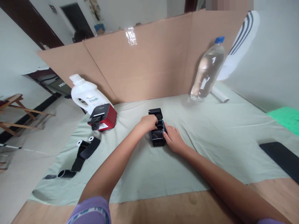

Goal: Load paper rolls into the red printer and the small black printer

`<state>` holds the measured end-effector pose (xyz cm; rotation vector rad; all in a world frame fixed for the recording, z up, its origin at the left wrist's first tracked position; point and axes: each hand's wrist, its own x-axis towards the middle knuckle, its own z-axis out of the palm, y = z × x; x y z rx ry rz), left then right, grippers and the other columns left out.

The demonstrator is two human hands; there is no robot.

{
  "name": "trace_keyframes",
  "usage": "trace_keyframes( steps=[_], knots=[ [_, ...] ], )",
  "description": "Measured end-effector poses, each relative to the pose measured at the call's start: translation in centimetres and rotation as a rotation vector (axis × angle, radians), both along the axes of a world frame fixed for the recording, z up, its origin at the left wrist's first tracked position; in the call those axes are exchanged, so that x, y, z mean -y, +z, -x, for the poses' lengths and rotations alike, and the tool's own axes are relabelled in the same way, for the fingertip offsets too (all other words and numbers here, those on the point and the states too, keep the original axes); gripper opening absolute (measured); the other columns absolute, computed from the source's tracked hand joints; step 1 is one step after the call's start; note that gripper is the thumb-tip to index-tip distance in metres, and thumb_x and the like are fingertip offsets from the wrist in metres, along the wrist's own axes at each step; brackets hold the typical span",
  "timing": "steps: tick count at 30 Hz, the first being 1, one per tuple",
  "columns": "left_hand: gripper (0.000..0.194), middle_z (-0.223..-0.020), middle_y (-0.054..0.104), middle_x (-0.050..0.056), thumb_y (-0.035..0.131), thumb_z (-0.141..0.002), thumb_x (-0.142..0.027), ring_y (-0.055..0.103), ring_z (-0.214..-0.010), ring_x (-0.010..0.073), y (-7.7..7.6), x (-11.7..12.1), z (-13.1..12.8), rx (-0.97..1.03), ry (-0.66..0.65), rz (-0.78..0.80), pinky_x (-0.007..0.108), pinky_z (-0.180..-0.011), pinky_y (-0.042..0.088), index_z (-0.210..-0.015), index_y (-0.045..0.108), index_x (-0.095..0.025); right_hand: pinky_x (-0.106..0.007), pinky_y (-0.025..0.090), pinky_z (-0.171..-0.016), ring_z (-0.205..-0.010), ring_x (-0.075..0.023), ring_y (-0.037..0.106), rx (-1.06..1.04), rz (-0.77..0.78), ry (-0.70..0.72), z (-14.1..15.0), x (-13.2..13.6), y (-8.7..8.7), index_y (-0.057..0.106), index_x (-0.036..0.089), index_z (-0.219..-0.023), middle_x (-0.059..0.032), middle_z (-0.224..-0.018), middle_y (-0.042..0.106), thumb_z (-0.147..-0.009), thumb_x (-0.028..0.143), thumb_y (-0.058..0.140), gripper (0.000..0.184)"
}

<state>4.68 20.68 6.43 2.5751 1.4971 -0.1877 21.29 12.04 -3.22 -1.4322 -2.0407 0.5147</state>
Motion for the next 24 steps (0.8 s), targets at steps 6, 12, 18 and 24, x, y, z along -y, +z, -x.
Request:
trace_keyframes(
  steps=[6,12,18,24],
  knots=[
    [0.030,-0.114,0.068,0.008,0.073,-0.076,-0.025,0.066,-0.101,0.0261,1.8,0.7,1.4,0.191,-0.023,-0.045,0.032,-0.083,0.051,-0.106,0.079,-0.023,-0.053,0.042,-0.104,-0.124,-0.0359,0.057,0.003,-0.043,-0.018,-0.2,-0.2,-0.6,0.039,0.010,-0.153,-0.0203,-0.136,0.064,-0.103,0.038,0.029,0.059],
    [0.030,-0.110,0.071,0.006,0.063,-0.083,-0.030,0.065,-0.096,0.0212,3.0,4.1,7.6,0.655,0.184,0.037,0.032,-0.086,0.052,-0.110,0.068,-0.017,-0.055,0.044,-0.103,-0.125,-0.0365,0.057,-0.001,-0.091,-0.007,-0.3,-0.4,-1.0,0.040,0.012,-0.154,-0.0191,-0.138,0.063,-0.104,0.041,0.028,0.059],
    [0.030,-0.097,0.071,0.007,0.046,-0.097,-0.038,0.067,-0.094,0.0256,2.1,9.6,17.4,0.348,0.579,-0.144,0.034,-0.085,0.049,-0.116,0.057,-0.019,-0.058,0.044,-0.104,-0.127,-0.0382,0.057,0.004,-0.078,-0.019,-0.3,-0.5,-1.1,0.043,0.010,-0.152,-0.0201,-0.139,0.062,-0.104,0.042,0.028,0.059],
    [0.030,-0.105,0.071,0.015,0.047,-0.100,-0.040,0.066,-0.102,0.0302,0.1,11.6,23.4,0.011,0.686,-0.124,0.035,-0.085,0.047,-0.113,0.059,-0.016,-0.059,0.045,-0.102,-0.125,-0.0397,0.059,0.008,-0.080,-0.023,-0.4,-0.8,-1.5,0.045,0.008,-0.150,-0.0228,-0.138,0.063,-0.104,0.045,0.027,0.062]
  ],
)
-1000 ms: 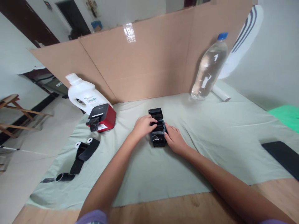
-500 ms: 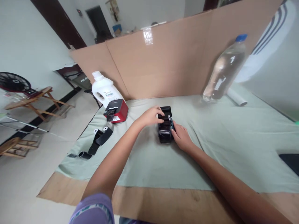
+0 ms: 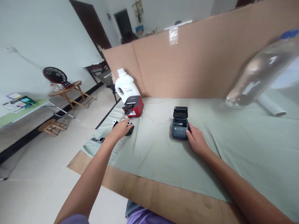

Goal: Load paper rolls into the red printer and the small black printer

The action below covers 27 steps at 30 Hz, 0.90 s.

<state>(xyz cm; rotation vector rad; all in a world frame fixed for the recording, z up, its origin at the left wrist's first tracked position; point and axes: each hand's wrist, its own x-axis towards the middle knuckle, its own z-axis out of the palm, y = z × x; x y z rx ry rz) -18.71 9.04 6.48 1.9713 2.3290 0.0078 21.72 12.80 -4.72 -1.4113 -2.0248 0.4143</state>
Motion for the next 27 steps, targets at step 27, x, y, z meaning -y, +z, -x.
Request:
trace_keyframes(
  steps=[27],
  knots=[
    [0.047,-0.090,0.070,0.003,0.060,-0.089,-0.052,0.066,-0.078,0.0172,6.5,-0.5,5.0,0.694,0.102,-0.540,0.029,-0.071,0.055,-0.123,0.065,-0.019,-0.049,0.056,-0.090,-0.112,-0.0341,0.068,-0.198,0.212,0.003,-1.1,-0.7,6.8,0.061,0.018,-0.134,-0.0183,-0.138,0.063,-0.087,0.050,0.056,0.057]
  ],
)
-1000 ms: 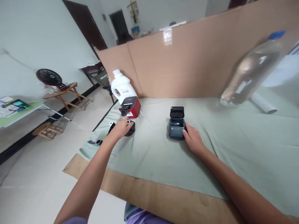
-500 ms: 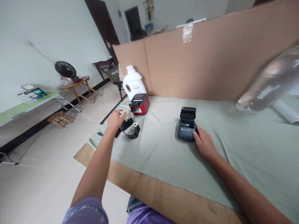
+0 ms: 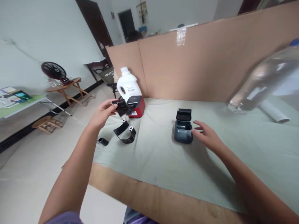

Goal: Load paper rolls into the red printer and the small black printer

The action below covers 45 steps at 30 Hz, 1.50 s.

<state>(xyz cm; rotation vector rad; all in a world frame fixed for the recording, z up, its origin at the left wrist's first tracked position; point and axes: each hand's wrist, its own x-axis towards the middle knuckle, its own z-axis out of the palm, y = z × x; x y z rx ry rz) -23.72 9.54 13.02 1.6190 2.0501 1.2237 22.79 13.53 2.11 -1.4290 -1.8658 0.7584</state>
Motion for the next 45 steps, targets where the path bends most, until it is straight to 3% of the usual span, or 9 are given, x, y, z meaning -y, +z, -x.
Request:
trace_keyframes(
  steps=[5,8,12,15,21,31,37,40,45],
  knots=[
    [0.049,-0.075,0.064,0.001,0.075,-0.081,-0.048,0.056,-0.055,0.0108,-0.6,-0.8,-13.0,0.570,-0.519,0.065,0.021,-0.045,0.046,-0.119,0.071,-0.018,-0.044,0.055,-0.090,-0.106,-0.0276,0.069,-0.057,-0.132,0.123,0.7,1.6,9.4,0.071,0.028,-0.120,-0.0066,-0.113,0.074,-0.092,0.046,0.060,0.035],
    [0.044,-0.078,0.063,0.001,0.071,-0.086,-0.047,0.051,-0.052,0.0083,-3.0,-1.9,-19.8,0.624,-0.688,0.142,0.018,-0.039,0.039,-0.117,0.073,-0.017,-0.042,0.054,-0.089,-0.103,-0.0252,0.068,-0.055,-0.136,0.253,1.2,1.6,11.4,0.073,0.028,-0.117,-0.0050,-0.118,0.073,-0.092,0.041,0.062,0.031],
    [0.051,-0.082,0.068,0.002,0.063,-0.091,-0.048,0.055,-0.054,0.0102,-5.8,-3.3,-24.4,0.641,-0.684,0.123,0.021,-0.045,0.045,-0.132,0.067,-0.018,-0.038,0.055,-0.081,-0.094,-0.0232,0.068,-0.017,-0.064,0.352,1.6,0.5,9.9,0.072,0.027,-0.123,-0.0049,-0.116,0.074,-0.095,0.035,0.057,0.033],
    [0.052,-0.104,0.075,0.008,0.059,-0.095,-0.049,0.070,-0.089,0.0213,-7.3,-3.7,-25.7,0.612,-0.666,0.036,0.030,-0.078,0.058,-0.136,0.064,-0.018,-0.039,0.056,-0.082,-0.093,-0.0235,0.068,-0.021,-0.062,0.349,2.1,-0.2,7.9,0.065,0.026,-0.133,-0.0063,-0.118,0.073,-0.096,0.031,0.053,0.040],
    [0.048,-0.142,0.063,0.012,0.049,-0.099,-0.046,0.053,-0.137,0.0271,-9.4,-3.4,-26.4,0.557,-0.572,-0.034,0.040,-0.119,0.036,-0.134,0.064,-0.015,-0.047,0.051,-0.102,-0.126,-0.0273,0.058,-0.152,-0.135,0.331,3.5,-1.5,4.6,0.053,0.027,-0.144,-0.0116,-0.139,0.055,-0.094,0.027,0.052,0.050],
    [0.030,-0.114,0.070,0.009,0.052,-0.099,-0.039,0.066,-0.105,0.0193,-10.6,-2.5,-27.0,0.601,-0.486,-0.076,0.031,-0.094,0.050,-0.117,0.060,-0.017,-0.038,0.044,-0.112,-0.125,-0.0202,0.057,-0.684,-0.007,0.062,7.4,-1.6,1.8,0.054,0.027,-0.131,-0.0079,-0.138,0.057,-0.096,0.042,0.047,0.039],
    [0.029,-0.102,0.069,0.005,0.061,-0.094,-0.040,0.065,-0.078,0.0127,-10.8,-2.2,-27.1,0.752,-0.472,-0.012,0.023,-0.069,0.052,-0.112,0.056,-0.018,-0.036,0.051,-0.092,-0.101,-0.0212,0.063,-0.337,-0.025,0.299,4.5,-2.1,3.5,0.064,0.021,-0.104,-0.0056,-0.108,0.068,-0.082,0.028,0.059,0.024],
    [0.051,-0.098,0.072,0.006,0.065,-0.092,-0.037,0.068,-0.078,0.0148,-10.7,-1.5,-27.8,0.833,-0.458,0.092,0.024,-0.068,0.053,-0.136,0.048,-0.017,-0.037,0.049,-0.086,-0.092,-0.0214,0.061,-0.127,-0.177,0.292,3.2,-2.7,3.3,0.066,0.020,-0.104,-0.0073,-0.106,0.067,-0.084,0.026,0.060,0.021],
    [0.102,-0.080,0.072,0.000,0.067,-0.091,-0.031,0.064,-0.050,0.0130,-10.8,1.8,-29.8,0.828,-0.579,0.327,0.021,-0.046,0.046,-0.164,-0.003,-0.026,-0.037,0.047,-0.090,-0.097,-0.0225,0.061,-0.040,-0.226,0.180,2.6,-4.1,1.1,0.066,0.021,-0.104,-0.0086,-0.109,0.067,-0.086,0.020,0.058,0.020]
  ],
)
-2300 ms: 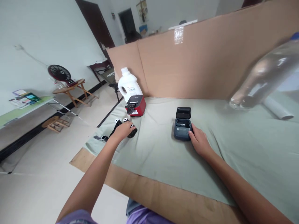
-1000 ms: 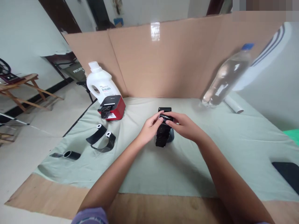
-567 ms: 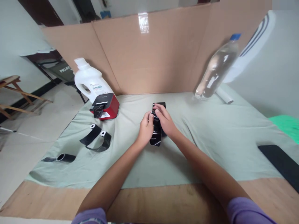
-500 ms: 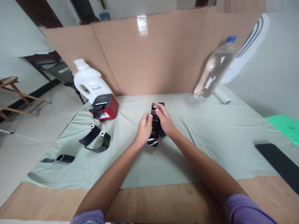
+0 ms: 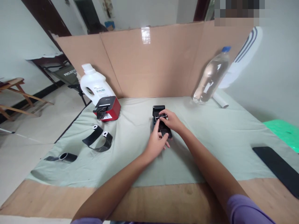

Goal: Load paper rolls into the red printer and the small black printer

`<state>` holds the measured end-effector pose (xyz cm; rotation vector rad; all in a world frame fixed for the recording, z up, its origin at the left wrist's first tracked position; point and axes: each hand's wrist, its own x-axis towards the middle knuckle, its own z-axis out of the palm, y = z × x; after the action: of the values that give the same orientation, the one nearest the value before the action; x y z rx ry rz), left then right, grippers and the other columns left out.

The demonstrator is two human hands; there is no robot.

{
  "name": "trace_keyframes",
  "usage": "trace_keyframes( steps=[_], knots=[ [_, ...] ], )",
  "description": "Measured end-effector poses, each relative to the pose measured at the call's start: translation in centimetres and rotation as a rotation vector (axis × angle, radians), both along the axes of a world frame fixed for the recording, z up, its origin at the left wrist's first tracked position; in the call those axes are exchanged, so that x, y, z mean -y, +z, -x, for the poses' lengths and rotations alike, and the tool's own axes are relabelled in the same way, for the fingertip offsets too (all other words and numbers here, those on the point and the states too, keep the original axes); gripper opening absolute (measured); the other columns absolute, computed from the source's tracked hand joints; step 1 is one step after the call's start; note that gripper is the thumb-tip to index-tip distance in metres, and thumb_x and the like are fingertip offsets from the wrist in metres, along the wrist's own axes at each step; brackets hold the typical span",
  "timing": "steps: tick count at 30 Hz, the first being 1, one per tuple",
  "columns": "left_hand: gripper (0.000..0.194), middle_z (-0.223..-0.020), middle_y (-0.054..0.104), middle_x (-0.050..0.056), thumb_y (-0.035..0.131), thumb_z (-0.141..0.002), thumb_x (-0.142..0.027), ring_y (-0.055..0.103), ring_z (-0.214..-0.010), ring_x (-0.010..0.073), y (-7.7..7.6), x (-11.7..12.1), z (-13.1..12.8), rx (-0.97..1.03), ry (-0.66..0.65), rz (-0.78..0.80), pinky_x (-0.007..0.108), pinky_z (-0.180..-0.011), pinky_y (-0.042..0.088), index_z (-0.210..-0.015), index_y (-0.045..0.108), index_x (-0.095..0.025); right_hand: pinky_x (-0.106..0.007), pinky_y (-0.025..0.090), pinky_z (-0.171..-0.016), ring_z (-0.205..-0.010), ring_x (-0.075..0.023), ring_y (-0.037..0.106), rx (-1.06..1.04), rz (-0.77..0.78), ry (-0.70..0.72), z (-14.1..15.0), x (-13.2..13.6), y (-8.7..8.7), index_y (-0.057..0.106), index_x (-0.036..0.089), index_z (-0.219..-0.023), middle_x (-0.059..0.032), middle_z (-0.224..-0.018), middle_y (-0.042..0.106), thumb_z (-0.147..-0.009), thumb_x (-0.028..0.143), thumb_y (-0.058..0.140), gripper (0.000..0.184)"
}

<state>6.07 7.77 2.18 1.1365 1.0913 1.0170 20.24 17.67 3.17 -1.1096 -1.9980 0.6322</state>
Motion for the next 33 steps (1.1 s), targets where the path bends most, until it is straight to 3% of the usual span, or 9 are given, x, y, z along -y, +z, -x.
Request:
trace_keyframes(
  steps=[4,9,15,18,21,24,26,30,33],
  knots=[
    [0.089,-0.079,0.073,0.002,0.065,-0.092,-0.030,0.064,-0.051,0.0120,-0.6,1.3,-0.9,0.004,-0.024,0.011,0.019,-0.045,0.046,-0.164,0.014,-0.025,-0.042,0.042,-0.098,-0.106,-0.0255,0.057,0.067,0.064,-0.047,0.3,-0.6,-1.9,0.067,0.022,-0.102,-0.0062,-0.106,0.072,-0.088,0.022,0.061,0.015],
    [0.081,-0.079,0.074,0.003,0.064,-0.093,-0.029,0.062,-0.047,0.0109,-1.9,0.7,-0.8,0.009,0.022,0.040,0.019,-0.043,0.044,-0.162,0.023,-0.020,-0.044,0.041,-0.100,-0.108,-0.0273,0.052,0.107,0.082,-0.093,0.5,-1.2,-2.9,0.067,0.023,-0.102,-0.0059,-0.104,0.070,-0.088,0.021,0.063,0.014],
    [0.070,-0.078,0.074,0.002,0.063,-0.092,-0.029,0.061,-0.045,0.0090,-3.1,0.3,-0.9,0.002,0.030,0.067,0.017,-0.041,0.041,-0.156,0.036,-0.021,-0.043,0.041,-0.102,-0.110,-0.0270,0.051,0.194,0.065,-0.179,1.1,-2.0,-3.3,0.064,0.021,-0.086,-0.0092,-0.111,0.054,-0.082,0.009,0.062,0.013],
    [0.060,-0.075,0.073,0.002,0.062,-0.090,-0.028,0.059,-0.044,0.0090,-3.3,0.0,-0.7,-0.011,0.049,0.062,0.018,-0.041,0.041,-0.147,0.047,-0.017,-0.046,0.043,-0.100,-0.109,-0.0292,0.051,0.189,0.094,-0.300,1.3,-2.1,-3.5,0.061,0.019,-0.098,-0.0116,-0.114,0.051,-0.079,0.014,0.066,0.020],
    [0.040,-0.067,0.069,0.000,0.061,-0.087,-0.026,0.058,-0.044,0.0093,-3.2,-0.2,-0.4,-0.031,0.071,0.055,0.018,-0.040,0.039,-0.126,0.063,-0.015,-0.047,0.046,-0.100,-0.111,-0.0292,0.054,0.038,0.128,-0.376,1.2,-2.4,-3.6,0.054,0.017,-0.121,-0.0156,-0.125,0.052,-0.080,0.024,0.070,0.045],
    [0.023,-0.060,0.066,0.000,0.061,-0.083,-0.025,0.056,-0.043,0.0090,-3.1,-0.2,0.0,-0.042,0.071,0.045,0.018,-0.041,0.037,-0.102,0.070,-0.015,-0.045,0.049,-0.097,-0.102,-0.0241,0.059,-0.151,0.203,-0.264,0.7,-2.8,-3.4,0.043,0.019,-0.142,-0.0159,-0.136,0.056,-0.084,0.033,0.066,0.064],
    [0.019,-0.059,0.065,0.000,0.060,-0.081,-0.025,0.055,-0.043,0.0089,-3.2,0.0,0.2,-0.040,0.066,0.033,0.018,-0.042,0.037,-0.094,0.070,-0.014,-0.043,0.050,-0.096,-0.097,-0.0215,0.061,-0.195,0.226,-0.209,0.2,-2.9,-2.9,0.043,0.020,-0.145,-0.0148,-0.137,0.059,-0.087,0.037,0.064,0.064],
    [0.021,-0.061,0.067,0.002,0.061,-0.081,-0.028,0.054,-0.044,0.0090,-3.6,0.3,0.2,-0.031,0.053,-0.002,0.019,-0.044,0.039,-0.094,0.071,-0.014,-0.040,0.051,-0.094,-0.097,-0.0207,0.062,-0.117,0.194,-0.126,-0.8,-2.6,-1.7,0.065,0.018,-0.121,-0.0122,-0.128,0.063,-0.088,0.037,0.061,0.038],
    [0.024,-0.066,0.071,0.004,0.063,-0.081,-0.031,0.056,-0.047,0.0097,-3.9,0.6,0.2,-0.031,0.017,-0.038,0.020,-0.046,0.041,-0.096,0.073,-0.015,-0.040,0.051,-0.095,-0.099,-0.0210,0.063,-0.017,0.179,-0.038,-1.6,-2.1,-0.8,0.068,0.019,-0.110,-0.0104,-0.120,0.063,-0.084,0.029,0.066,0.028]
  ],
)
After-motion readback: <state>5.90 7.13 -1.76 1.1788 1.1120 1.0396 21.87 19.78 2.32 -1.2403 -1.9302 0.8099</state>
